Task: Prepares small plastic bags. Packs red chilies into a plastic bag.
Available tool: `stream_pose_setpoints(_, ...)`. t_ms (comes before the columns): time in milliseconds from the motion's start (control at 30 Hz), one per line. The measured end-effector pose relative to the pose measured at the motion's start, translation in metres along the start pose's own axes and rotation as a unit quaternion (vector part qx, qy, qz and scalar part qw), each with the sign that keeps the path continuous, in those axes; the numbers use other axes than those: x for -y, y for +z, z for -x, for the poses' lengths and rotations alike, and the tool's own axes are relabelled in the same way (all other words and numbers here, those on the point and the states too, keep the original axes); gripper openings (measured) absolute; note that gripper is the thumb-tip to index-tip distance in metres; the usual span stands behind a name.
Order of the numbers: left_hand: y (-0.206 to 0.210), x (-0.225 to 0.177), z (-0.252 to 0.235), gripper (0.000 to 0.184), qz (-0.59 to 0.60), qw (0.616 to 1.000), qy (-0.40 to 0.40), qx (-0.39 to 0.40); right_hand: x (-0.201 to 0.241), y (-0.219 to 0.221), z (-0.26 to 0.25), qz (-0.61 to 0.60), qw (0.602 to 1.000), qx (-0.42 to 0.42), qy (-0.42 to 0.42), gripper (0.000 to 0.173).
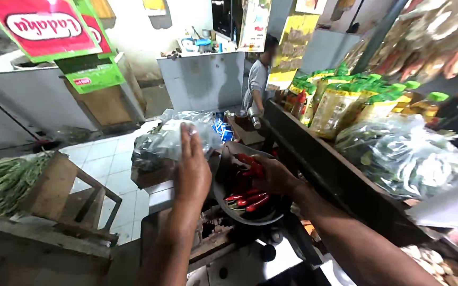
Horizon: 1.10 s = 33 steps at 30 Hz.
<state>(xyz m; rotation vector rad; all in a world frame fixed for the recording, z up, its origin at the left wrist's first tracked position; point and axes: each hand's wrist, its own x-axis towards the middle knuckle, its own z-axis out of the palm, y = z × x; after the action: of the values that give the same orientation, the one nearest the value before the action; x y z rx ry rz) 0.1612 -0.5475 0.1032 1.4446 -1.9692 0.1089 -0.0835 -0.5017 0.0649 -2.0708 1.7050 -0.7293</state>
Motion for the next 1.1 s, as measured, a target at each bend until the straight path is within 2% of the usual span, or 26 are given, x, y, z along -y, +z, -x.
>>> stream_pose_setpoints(100,0.009,-0.03,0.01,0.087,-0.011,0.993,0.103,0.055,-0.002,-0.004,-0.004,0.005,1.0,0.007,0.003,0.054)
stream_pose_setpoints(167,0.011,-0.044,0.021,0.068,-0.006,0.983,0.169,0.074,0.001,-0.008,-0.008,0.028,0.999,0.025,0.006,0.054)
stream_pose_setpoints(233,0.013,-0.052,0.035,0.054,-0.007,0.967,0.239,0.085,0.004,-0.013,-0.008,0.053,0.998,0.036,0.004,0.046)
stream_pose_setpoints(300,0.018,-0.057,0.053,0.037,-0.003,0.957,0.273,0.103,0.011,-0.02,-0.007,0.033,0.998,0.038,0.045,0.042)
stream_pose_setpoints(333,0.021,-0.059,0.063,0.037,-0.004,0.956,0.271,0.114,0.011,-0.022,-0.009,0.002,0.997,0.035,0.075,0.043)
stream_pose_setpoints(400,0.03,-0.066,0.081,0.051,-0.011,0.965,0.229,0.131,0.01,-0.03,-0.017,-0.103,0.988,0.049,0.106,0.04)
stream_pose_setpoints(433,0.034,-0.07,0.087,0.058,-0.008,0.971,0.193,0.138,0.014,-0.034,-0.018,-0.177,0.974,0.048,0.134,0.033)
stream_pose_setpoints(467,0.037,-0.077,0.091,0.057,0.009,0.978,0.153,0.139,0.02,-0.037,-0.018,-0.251,0.952,0.037,0.17,0.025)
stream_pose_setpoints(533,0.04,-0.096,0.095,0.058,0.069,0.985,0.066,0.146,0.029,-0.033,-0.02,-0.366,0.9,-0.012,0.236,0.018)
stream_pose_setpoints(600,0.042,-0.111,0.096,0.063,0.163,0.98,0.009,0.118,0.033,-0.019,-0.027,-0.436,0.859,-0.087,0.252,0.02)
stream_pose_setpoints(633,0.042,-0.116,0.094,0.064,0.213,0.972,-0.013,0.094,0.035,-0.015,-0.029,-0.427,0.867,-0.105,0.237,0.021)
stream_pose_setpoints(700,0.035,-0.117,0.081,0.065,0.299,0.95,-0.058,0.069,0.041,-0.019,-0.034,-0.341,0.912,-0.111,0.197,0.03)
stream_pose_setpoints(767,0.025,-0.108,0.058,0.074,0.359,0.92,-0.121,0.097,0.045,-0.034,-0.036,-0.283,0.946,-0.038,0.151,0.039)
stream_pose_setpoints(833,0.023,-0.096,0.037,0.075,0.434,0.876,-0.176,0.113,0.056,-0.051,-0.029,-0.213,0.973,0.026,0.088,0.035)
stream_pose_setpoints(900,0.017,-0.088,0.02,0.068,0.531,0.815,-0.202,0.115,0.066,-0.067,-0.026,-0.13,0.99,0.028,0.048,0.033)
stream_pose_setpoints(933,0.01,-0.086,0.012,0.064,0.557,0.797,-0.204,0.113,0.07,-0.073,-0.022,-0.115,0.993,-0.005,0.033,0.032)
stream_pose_setpoints(1000,-0.004,-0.083,0.001,0.065,0.569,0.791,-0.194,0.11,0.069,-0.077,-0.012,-0.136,0.982,-0.132,0.003,0.026)
stream_pose_setpoints(1067,-0.013,-0.076,-0.011,0.073,0.595,0.773,-0.192,0.107,0.056,-0.067,-0.008,-0.174,0.946,-0.274,0.016,0.028)
stream_pose_setpoints(1100,-0.02,-0.072,-0.014,0.074,0.617,0.756,-0.192,0.101,0.047,-0.06,-0.007,-0.171,0.934,-0.312,0.042,0.033)
